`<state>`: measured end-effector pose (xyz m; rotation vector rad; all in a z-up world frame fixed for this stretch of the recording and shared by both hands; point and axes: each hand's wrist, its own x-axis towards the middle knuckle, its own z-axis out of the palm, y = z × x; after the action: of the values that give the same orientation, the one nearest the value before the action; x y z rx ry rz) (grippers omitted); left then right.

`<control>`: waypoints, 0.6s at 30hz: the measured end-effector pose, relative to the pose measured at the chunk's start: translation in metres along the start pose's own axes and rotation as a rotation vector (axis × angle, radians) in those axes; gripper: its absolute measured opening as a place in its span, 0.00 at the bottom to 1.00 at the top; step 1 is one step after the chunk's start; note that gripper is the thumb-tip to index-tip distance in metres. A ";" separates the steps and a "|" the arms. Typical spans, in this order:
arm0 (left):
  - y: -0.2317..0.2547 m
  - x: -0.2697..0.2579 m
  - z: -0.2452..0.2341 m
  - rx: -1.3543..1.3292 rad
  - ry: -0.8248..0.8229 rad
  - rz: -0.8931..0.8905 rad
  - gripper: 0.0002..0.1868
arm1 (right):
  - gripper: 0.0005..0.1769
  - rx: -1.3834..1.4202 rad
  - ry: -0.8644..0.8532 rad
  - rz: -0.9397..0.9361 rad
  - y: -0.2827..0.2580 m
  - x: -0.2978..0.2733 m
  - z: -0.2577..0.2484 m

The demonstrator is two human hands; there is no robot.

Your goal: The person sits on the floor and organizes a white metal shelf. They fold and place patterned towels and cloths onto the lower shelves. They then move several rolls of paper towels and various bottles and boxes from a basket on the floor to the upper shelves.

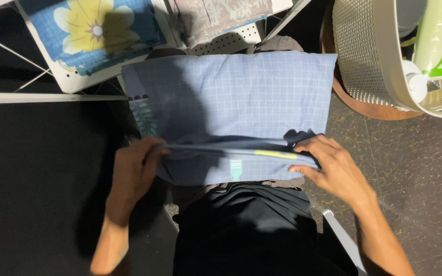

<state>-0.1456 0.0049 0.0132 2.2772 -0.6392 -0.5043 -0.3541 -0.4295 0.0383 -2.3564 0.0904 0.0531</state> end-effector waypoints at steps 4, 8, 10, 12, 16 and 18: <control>0.019 0.036 -0.042 0.001 0.061 0.086 0.02 | 0.02 -0.054 -0.001 -0.033 0.013 0.020 -0.046; 0.039 0.068 -0.097 -0.039 0.209 0.546 0.18 | 0.04 0.040 0.320 -0.087 0.028 0.044 -0.091; 0.061 0.076 -0.128 0.114 0.132 0.434 0.21 | 0.05 0.003 0.395 -0.138 0.049 0.055 -0.109; 0.085 0.080 -0.155 0.267 0.058 0.318 0.29 | 0.08 -0.033 0.470 -0.192 0.057 0.069 -0.123; 0.116 0.077 -0.192 0.394 0.105 0.512 0.06 | 0.09 0.008 0.473 -0.262 0.038 0.100 -0.147; 0.118 0.075 -0.199 0.447 0.187 0.559 0.09 | 0.07 0.007 0.469 -0.247 0.036 0.112 -0.159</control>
<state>-0.0173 -0.0071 0.2190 2.3558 -1.3363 0.1376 -0.2433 -0.5729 0.1187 -2.3109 0.0251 -0.6186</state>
